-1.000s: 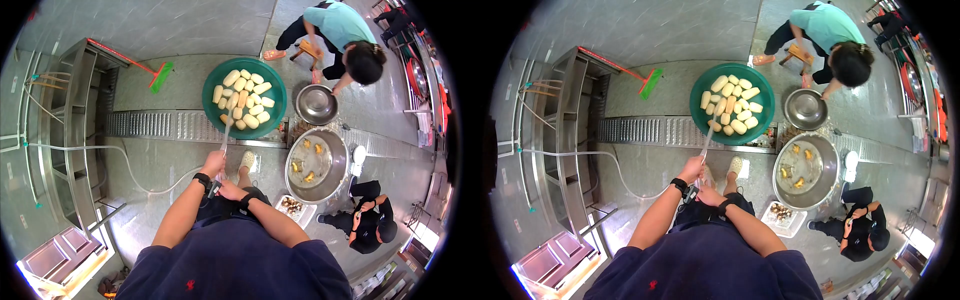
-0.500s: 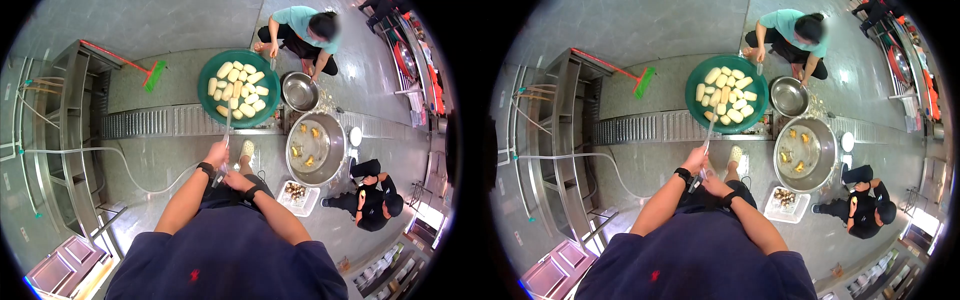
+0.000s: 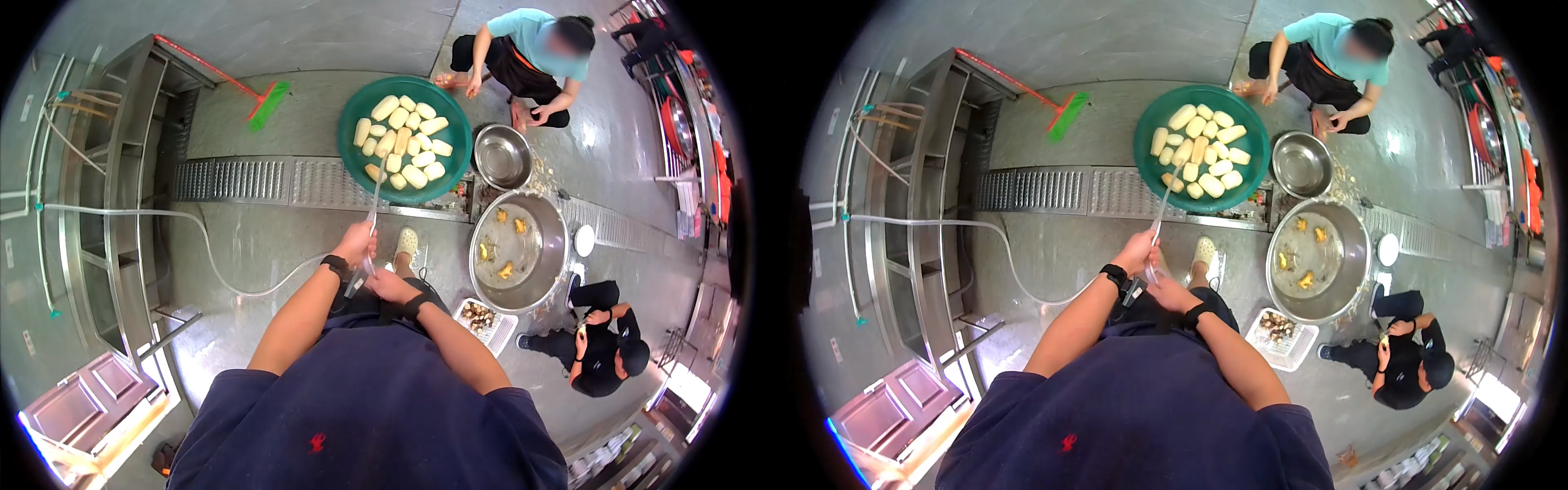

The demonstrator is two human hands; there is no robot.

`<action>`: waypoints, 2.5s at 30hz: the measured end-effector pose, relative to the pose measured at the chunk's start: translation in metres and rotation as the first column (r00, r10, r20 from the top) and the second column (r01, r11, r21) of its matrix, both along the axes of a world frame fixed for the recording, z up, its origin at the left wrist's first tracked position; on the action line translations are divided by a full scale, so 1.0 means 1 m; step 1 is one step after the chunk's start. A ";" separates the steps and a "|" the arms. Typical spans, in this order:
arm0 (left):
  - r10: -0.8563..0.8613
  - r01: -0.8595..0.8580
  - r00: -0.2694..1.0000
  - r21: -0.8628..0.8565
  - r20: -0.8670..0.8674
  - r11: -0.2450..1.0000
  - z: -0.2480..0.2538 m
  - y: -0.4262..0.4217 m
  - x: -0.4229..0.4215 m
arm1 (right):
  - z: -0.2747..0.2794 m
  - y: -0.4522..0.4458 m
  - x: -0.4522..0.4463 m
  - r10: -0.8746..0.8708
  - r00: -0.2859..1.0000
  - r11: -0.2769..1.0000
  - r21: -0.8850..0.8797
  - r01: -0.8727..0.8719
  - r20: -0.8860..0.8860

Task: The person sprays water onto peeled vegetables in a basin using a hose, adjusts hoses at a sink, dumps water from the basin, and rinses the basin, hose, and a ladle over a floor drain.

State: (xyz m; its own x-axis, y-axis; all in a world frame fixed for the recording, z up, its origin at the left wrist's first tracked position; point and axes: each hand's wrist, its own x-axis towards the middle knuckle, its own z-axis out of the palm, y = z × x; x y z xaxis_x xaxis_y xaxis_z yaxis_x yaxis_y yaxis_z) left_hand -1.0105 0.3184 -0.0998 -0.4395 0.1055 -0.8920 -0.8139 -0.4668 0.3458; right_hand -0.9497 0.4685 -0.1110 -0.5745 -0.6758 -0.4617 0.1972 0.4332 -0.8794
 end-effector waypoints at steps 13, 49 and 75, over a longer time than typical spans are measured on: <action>0.190 -0.188 0.981 -0.046 0.040 0.981 -0.003 0.044 -0.007 | 0.022 0.043 -0.046 0.189 0.980 0.981 0.040 -0.191 0.056; 0.141 -0.141 0.988 -0.004 0.064 0.990 -0.002 0.035 -0.022 | -0.017 0.024 -0.040 0.108 0.975 0.993 0.033 -0.116 0.195; 0.292 -0.367 0.928 -0.439 -0.230 0.820 -0.003 -0.004 0.074 | -0.043 -0.016 -0.122 -0.265 0.930 0.964 0.071 0.255 0.255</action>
